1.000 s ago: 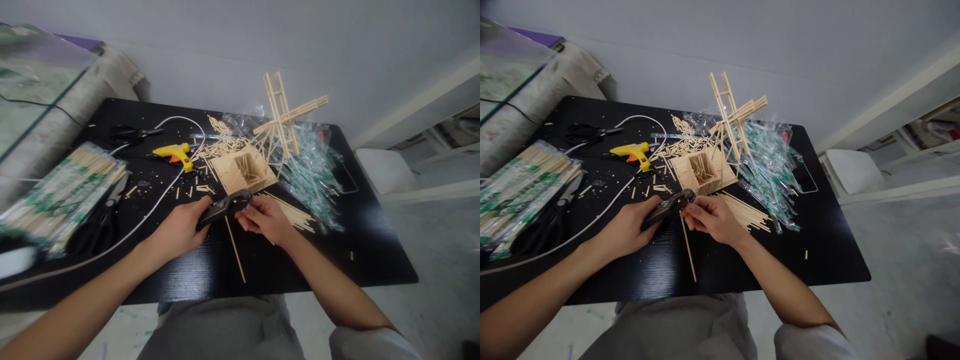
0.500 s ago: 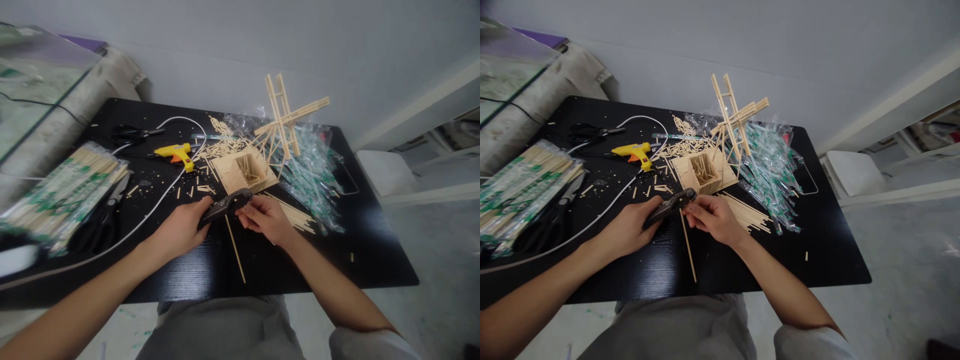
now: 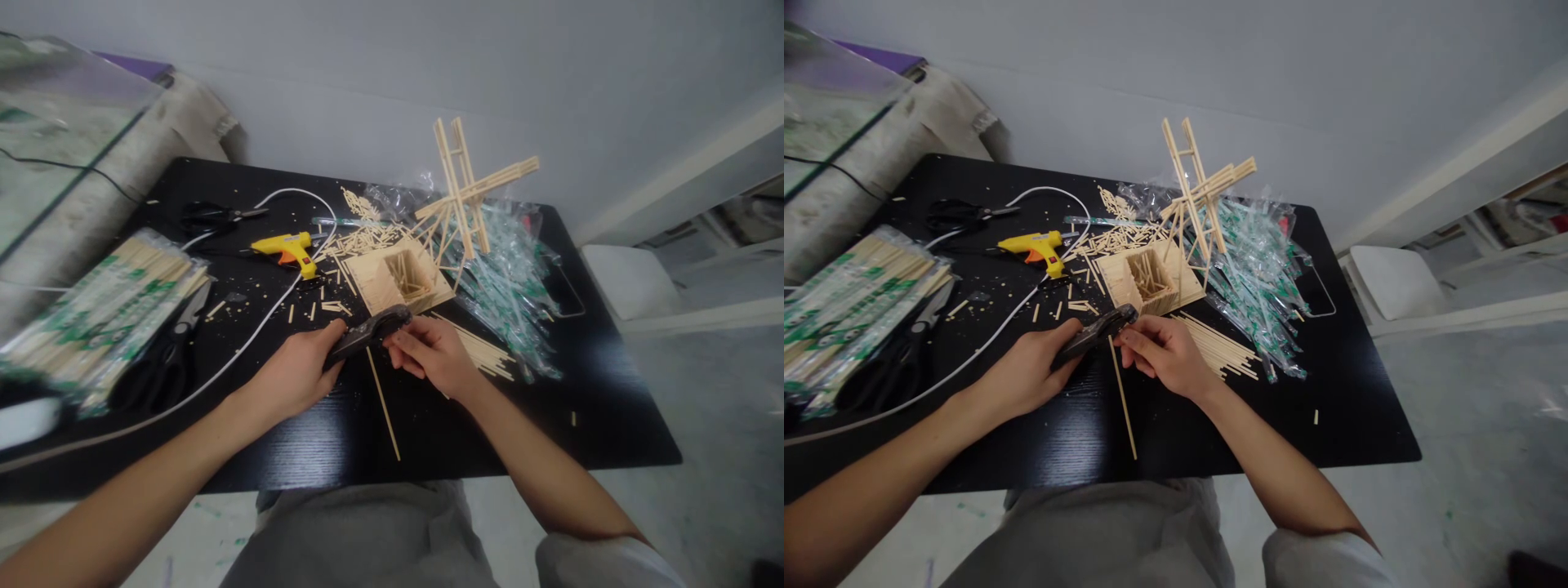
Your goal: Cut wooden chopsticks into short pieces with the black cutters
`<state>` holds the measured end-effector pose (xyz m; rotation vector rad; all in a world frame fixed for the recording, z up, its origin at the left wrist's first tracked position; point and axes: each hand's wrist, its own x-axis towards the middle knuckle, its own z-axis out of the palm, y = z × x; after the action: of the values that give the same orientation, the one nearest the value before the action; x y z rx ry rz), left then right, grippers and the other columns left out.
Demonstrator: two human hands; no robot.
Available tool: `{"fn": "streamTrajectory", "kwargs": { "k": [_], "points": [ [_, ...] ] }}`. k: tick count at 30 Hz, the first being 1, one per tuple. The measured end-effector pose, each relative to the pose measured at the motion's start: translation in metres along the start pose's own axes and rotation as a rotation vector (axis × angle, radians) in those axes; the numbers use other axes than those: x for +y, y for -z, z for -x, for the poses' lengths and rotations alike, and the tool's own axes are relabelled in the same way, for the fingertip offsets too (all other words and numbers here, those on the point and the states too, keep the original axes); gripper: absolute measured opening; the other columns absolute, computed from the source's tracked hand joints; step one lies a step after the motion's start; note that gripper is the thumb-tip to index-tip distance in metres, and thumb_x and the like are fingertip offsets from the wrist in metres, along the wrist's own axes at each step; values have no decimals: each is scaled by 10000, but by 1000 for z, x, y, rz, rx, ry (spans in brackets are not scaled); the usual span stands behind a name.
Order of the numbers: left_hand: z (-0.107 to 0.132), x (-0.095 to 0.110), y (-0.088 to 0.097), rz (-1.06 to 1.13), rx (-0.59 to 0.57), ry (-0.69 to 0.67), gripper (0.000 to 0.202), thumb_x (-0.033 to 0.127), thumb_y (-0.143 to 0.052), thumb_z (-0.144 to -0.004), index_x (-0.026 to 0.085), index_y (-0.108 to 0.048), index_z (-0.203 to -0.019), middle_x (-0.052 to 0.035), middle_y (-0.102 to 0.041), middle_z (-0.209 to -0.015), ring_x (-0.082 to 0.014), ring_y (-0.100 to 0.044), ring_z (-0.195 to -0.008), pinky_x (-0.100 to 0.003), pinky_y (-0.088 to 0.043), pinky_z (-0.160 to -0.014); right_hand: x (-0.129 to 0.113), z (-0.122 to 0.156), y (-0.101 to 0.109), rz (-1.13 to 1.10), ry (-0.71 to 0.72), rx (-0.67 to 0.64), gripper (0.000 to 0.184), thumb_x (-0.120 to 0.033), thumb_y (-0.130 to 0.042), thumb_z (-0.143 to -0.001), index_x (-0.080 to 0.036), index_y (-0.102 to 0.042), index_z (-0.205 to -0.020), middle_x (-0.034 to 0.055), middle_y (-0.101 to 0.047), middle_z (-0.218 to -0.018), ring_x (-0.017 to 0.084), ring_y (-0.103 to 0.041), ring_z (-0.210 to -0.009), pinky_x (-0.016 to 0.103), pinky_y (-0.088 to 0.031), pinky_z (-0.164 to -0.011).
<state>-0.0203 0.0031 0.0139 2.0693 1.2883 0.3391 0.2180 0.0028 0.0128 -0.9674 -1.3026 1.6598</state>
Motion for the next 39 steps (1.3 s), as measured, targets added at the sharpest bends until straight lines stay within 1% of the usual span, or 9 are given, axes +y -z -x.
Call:
{"fn": "streamTrajectory", "kwargs": {
  "k": [4,7,14,18,22,26,29,33,39],
  "points": [
    [-2,-1,-2,82,15,-16,86,246,-510,-933,230,-463,-863,36,-529,-697,-149,-524,-600,-268,-370,-608,-1,0,0,-18,-1,-4,315,-459,-717,-937,-150,-714,-874,-19,-657,-647,38,-441,-407,201,-272,-395],
    [-3,-1,-4,216,22,-2,193,356,-521,-973,216,-522,-840,47,-524,-674,-136,-499,-603,-263,-377,-609,-2,0,-1,-27,5,-7,290,-442,-710,-946,-158,-720,-888,-20,-662,-663,35,-447,-407,193,-279,-389],
    [-2,-3,-14,629,115,140,311,498,-638,-930,198,-588,-869,59,-498,-665,-106,-443,-556,-245,-388,-544,-1,2,-4,-77,-36,-34,226,-398,-712,-944,-175,-723,-978,-27,-665,-722,39,-469,-408,157,-288,-319],
    [-1,1,-15,751,157,158,329,513,-681,-905,190,-622,-890,56,-501,-652,-98,-442,-537,-233,-372,-502,1,2,-5,-83,-24,-98,302,-361,-697,-960,-220,-686,-1228,-40,-673,-763,62,-547,-434,155,-394,-322],
    [-1,5,-13,764,180,148,338,508,-695,-899,172,-682,-930,44,-515,-649,-93,-441,-536,-229,-354,-486,0,1,-6,-104,-28,-101,272,-388,-724,-946,-210,-663,-1142,-29,-718,-757,106,-674,-545,195,-549,-459],
    [0,4,-10,778,167,136,366,514,-689,-913,151,-729,-928,38,-504,-597,-95,-451,-534,-234,-351,-500,-8,2,-2,-123,11,32,314,-414,-795,-892,-226,-554,-969,21,-806,-820,162,-767,-676,264,-624,-615],
    [0,3,-7,864,136,111,389,511,-683,-923,134,-722,-836,29,-503,-547,-93,-445,-508,-242,-335,-493,-20,7,6,-87,74,216,389,-410,-843,-845,-231,-497,-836,40,-821,-839,169,-757,-626,250,-587,-535],
    [-2,3,0,1088,169,51,324,445,-702,-911,131,-708,-836,22,-524,-504,-93,-429,-449,-249,-308,-458,-33,27,18,57,106,386,405,-354,-910,-765,-209,-536,-708,18,-786,-736,137,-690,-555,238,-547,-517],
    [-4,7,6,1244,231,88,212,276,-790,-804,130,-729,-945,-41,-704,-673,-86,-468,-458,-241,-339,-457,-6,58,21,385,45,499,375,-443,-922,-717,-213,-627,-684,-3,-691,-624,160,-619,-565,290,-504,-559]
  ]
}}
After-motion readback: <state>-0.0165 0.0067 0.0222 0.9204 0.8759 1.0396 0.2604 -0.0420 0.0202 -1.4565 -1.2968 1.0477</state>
